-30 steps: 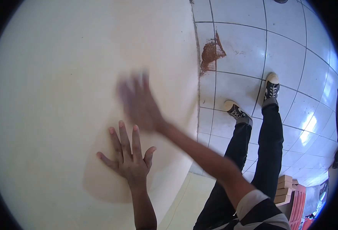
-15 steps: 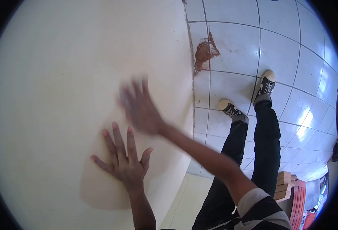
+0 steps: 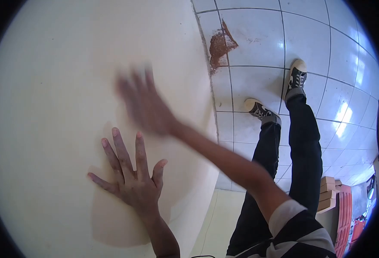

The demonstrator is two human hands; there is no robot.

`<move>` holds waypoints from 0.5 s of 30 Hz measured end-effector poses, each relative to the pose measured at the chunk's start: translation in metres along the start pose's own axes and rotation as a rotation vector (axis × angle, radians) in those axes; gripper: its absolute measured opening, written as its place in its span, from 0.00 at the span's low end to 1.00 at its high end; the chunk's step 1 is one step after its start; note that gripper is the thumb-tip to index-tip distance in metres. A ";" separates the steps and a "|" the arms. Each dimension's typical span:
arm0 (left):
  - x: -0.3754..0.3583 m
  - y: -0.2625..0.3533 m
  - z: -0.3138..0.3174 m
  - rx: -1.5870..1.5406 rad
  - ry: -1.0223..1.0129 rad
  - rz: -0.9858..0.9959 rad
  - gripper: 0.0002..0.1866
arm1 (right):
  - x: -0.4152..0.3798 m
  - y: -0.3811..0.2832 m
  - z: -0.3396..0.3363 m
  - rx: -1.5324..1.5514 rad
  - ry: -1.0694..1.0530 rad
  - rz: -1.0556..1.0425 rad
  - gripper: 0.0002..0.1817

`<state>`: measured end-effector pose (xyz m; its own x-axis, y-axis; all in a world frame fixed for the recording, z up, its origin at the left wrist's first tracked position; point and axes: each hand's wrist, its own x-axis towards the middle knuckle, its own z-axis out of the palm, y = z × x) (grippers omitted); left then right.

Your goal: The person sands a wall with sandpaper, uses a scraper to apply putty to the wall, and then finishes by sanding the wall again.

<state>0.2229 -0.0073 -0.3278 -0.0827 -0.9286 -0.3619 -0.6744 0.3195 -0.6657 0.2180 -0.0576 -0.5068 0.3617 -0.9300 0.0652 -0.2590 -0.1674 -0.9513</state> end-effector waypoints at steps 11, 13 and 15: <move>0.005 0.007 -0.004 -0.037 -0.129 0.031 0.26 | -0.163 -0.013 0.083 0.952 0.432 0.864 0.29; 0.007 0.012 0.001 -0.016 -0.169 0.057 0.26 | -0.210 -0.040 0.093 1.007 0.355 1.008 0.31; 0.010 0.018 0.011 -0.023 -0.203 0.101 0.25 | -0.215 -0.056 0.081 0.912 0.244 0.947 0.31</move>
<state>0.2180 -0.0088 -0.3506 -0.0022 -0.8343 -0.5513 -0.6866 0.4021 -0.6057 0.2277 0.1785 -0.4917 0.1830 -0.6160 -0.7662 0.4022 0.7580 -0.5135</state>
